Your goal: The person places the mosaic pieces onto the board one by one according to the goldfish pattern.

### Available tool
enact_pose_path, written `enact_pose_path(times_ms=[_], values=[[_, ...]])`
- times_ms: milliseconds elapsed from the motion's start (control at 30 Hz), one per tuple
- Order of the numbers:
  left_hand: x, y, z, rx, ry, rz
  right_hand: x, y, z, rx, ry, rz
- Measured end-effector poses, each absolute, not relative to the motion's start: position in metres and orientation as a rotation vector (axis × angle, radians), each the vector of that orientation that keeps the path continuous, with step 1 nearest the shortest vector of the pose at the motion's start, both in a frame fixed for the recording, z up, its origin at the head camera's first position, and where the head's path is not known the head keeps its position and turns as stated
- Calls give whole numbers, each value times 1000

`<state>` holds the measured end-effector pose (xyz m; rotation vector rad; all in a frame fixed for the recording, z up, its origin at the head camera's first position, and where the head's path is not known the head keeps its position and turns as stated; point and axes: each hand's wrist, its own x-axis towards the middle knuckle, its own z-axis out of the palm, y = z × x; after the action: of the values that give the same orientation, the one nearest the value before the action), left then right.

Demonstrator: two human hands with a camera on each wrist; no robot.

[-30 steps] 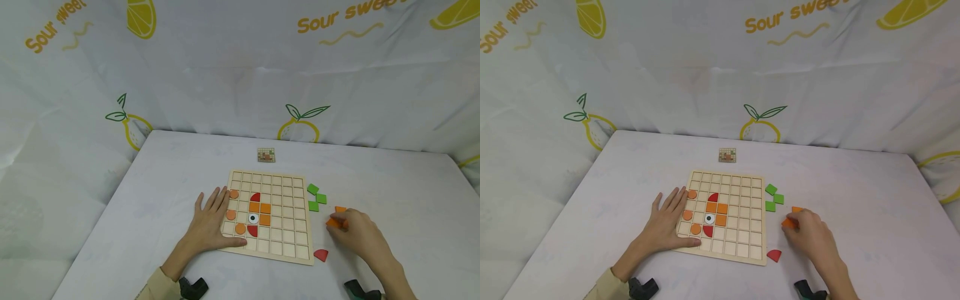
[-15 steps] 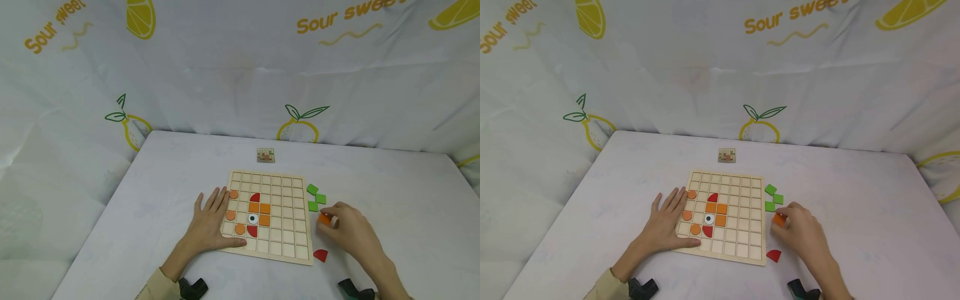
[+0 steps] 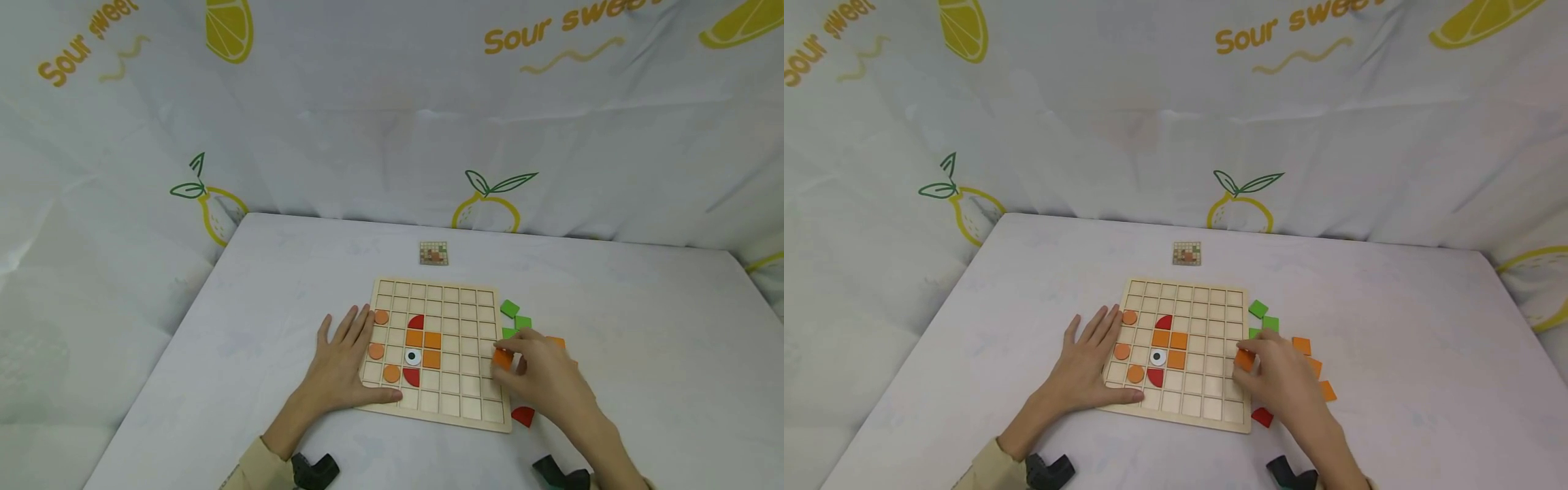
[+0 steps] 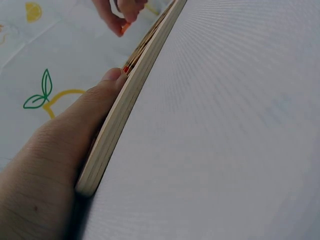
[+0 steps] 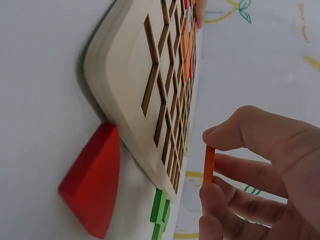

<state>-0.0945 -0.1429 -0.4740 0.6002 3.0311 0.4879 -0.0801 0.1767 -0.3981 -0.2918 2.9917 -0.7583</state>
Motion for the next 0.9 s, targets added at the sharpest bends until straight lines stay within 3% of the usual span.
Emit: enact_pose_path(times_ms=[900], values=[[-94,-143,-474,593,3037,477,-74,119,-405,-453,2920,-729]])
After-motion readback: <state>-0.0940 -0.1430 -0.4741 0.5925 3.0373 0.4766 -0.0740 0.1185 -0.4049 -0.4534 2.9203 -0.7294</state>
